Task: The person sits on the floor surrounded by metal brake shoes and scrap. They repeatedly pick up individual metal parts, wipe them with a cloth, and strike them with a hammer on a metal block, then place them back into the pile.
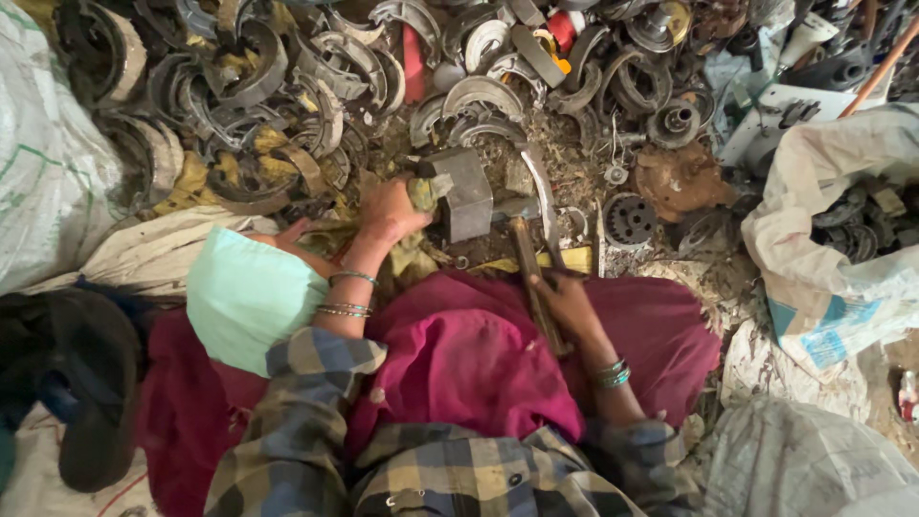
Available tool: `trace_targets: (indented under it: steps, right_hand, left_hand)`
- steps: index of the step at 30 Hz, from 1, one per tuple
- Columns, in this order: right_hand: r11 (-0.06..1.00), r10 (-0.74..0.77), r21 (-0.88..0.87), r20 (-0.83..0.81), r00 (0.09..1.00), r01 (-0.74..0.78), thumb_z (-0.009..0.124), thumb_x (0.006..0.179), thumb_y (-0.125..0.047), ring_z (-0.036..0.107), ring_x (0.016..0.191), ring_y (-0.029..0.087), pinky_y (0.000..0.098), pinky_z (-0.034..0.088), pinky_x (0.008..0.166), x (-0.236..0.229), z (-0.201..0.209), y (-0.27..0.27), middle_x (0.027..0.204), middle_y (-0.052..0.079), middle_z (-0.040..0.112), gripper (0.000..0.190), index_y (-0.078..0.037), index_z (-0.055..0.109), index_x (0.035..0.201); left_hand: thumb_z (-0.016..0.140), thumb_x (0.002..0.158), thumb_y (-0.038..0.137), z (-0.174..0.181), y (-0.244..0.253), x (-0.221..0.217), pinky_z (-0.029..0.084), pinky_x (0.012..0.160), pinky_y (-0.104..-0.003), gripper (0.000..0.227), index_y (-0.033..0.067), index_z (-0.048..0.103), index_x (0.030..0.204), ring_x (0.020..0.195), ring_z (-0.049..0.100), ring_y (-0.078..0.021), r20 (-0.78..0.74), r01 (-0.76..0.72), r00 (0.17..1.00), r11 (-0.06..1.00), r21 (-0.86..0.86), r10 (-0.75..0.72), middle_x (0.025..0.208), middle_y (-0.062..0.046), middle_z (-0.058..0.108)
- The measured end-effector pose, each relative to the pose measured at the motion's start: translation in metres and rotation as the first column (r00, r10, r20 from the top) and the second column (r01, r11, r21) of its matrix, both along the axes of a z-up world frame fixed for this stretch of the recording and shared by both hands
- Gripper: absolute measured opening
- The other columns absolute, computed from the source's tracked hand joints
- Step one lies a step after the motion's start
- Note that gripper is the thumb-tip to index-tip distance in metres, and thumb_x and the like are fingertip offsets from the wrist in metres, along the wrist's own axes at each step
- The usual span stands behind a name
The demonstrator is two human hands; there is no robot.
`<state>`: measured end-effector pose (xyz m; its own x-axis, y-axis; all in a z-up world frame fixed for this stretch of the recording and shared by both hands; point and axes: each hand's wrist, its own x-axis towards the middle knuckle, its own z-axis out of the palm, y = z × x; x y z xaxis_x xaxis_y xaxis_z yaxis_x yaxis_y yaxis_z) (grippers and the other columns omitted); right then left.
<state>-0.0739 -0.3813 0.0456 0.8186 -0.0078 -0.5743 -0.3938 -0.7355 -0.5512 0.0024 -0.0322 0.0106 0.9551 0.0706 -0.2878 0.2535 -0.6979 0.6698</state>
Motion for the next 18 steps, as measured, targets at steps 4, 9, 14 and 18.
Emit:
trace_targets:
  steps: [4, 9, 14, 18]
  right_hand:
    - [0.914, -0.186, 0.326, -0.191, 0.964, 0.241, 0.060, 0.106, -0.046, 0.058, 0.058, 0.016, 0.0287, 0.048, 0.049, -0.005, -0.022, -0.012, 0.076, 0.007, 0.066, 0.047, 0.000, 0.072, 0.105]
    - [0.618, -0.384, 0.485, -0.501, 0.776, 0.619, 0.059, 0.099, -0.045, 0.065, 0.058, 0.014, 0.0259, 0.050, 0.046, 0.014, -0.003, -0.004, 0.079, 0.005, 0.072, 0.038, -0.009, 0.069, 0.108]
    - [0.675, -0.292, 0.524, -0.456, 0.841, 0.519, 0.071, 0.098, -0.036, 0.065, 0.060, 0.014, 0.0249, 0.054, 0.052, 0.016, 0.012, 0.009, 0.080, 0.003, 0.069, 0.032, -0.007, 0.060, 0.107]
    - [0.861, -0.145, 0.459, -0.193, 0.971, 0.219, 0.071, 0.094, -0.029, 0.064, 0.061, 0.016, 0.0282, 0.053, 0.052, 0.005, 0.007, 0.020, 0.079, 0.007, 0.066, 0.034, 0.000, 0.058, 0.108]
  left_hand:
    - [0.087, 0.064, 0.034, -0.008, 0.000, -0.003, 0.055, 0.092, -0.048, 0.071, 0.0144, 0.066, 0.129, 0.107, 0.069, -0.0383, -0.009, 0.026, 1.000, 1.000, 0.001, -0.026, 0.115, -0.018, 0.073]
    - [0.087, 0.067, 0.035, -0.019, -0.006, 0.001, 0.055, 0.094, -0.048, 0.062, 0.0081, 0.069, 0.120, 0.109, 0.069, -0.0377, -0.012, 0.021, 1.000, 0.992, 0.122, -0.020, 0.115, -0.019, 0.072]
    - [0.085, 0.068, 0.032, -0.027, -0.011, -0.003, 0.055, 0.094, -0.049, 0.066, 0.0097, 0.066, 0.127, 0.112, 0.068, -0.0384, 0.000, 0.011, 1.000, 0.993, 0.119, -0.011, 0.118, -0.019, 0.072]
    - [0.088, 0.063, 0.029, -0.023, -0.009, -0.003, 0.054, 0.091, -0.049, 0.071, 0.0098, 0.064, 0.127, 0.111, 0.067, -0.0379, 0.087, -0.031, 0.996, 0.994, 0.108, 0.022, 0.117, -0.018, 0.071]
